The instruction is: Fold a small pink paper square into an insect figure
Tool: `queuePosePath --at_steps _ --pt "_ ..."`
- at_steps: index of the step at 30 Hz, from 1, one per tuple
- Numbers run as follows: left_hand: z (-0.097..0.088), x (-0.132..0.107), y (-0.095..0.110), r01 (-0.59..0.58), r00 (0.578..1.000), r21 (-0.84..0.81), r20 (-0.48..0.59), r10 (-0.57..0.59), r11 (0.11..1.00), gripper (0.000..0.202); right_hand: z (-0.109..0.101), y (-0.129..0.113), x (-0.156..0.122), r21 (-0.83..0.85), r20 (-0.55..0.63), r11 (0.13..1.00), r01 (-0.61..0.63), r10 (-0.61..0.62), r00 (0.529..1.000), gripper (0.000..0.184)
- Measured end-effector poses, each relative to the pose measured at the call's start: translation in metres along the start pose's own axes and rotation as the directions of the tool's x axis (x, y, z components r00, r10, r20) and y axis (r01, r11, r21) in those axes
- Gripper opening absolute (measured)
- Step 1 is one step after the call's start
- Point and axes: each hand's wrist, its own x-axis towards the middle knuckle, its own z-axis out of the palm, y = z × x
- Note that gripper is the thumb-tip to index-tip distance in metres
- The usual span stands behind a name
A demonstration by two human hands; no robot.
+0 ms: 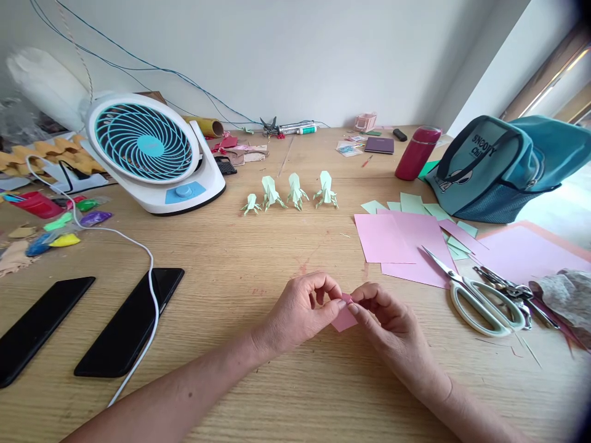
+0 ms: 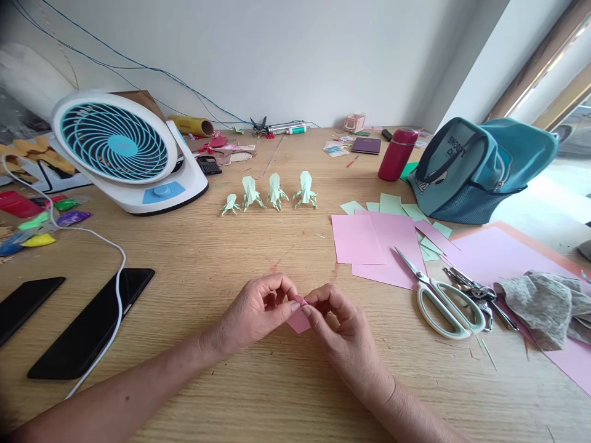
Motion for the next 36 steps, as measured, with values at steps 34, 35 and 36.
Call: queuePosePath --at_steps 34,35,36 --pt "0.000 -0.009 0.000 -0.488 0.867 0.201 -0.003 0.498 0.850 0.015 -0.009 -0.009 -0.004 0.028 -0.019 0.983 0.182 -0.182 0.983 0.006" --pt "-0.002 -0.009 0.000 -0.532 0.836 0.263 0.012 0.549 0.805 0.016 -0.010 -0.010 -0.004 0.090 -0.043 0.983 0.157 -0.154 0.987 0.005" --pt "-0.004 -0.009 0.000 -0.567 0.805 0.334 0.031 0.592 0.753 0.016 -0.011 -0.011 -0.005 0.162 -0.066 0.979 0.126 -0.116 0.991 0.006"
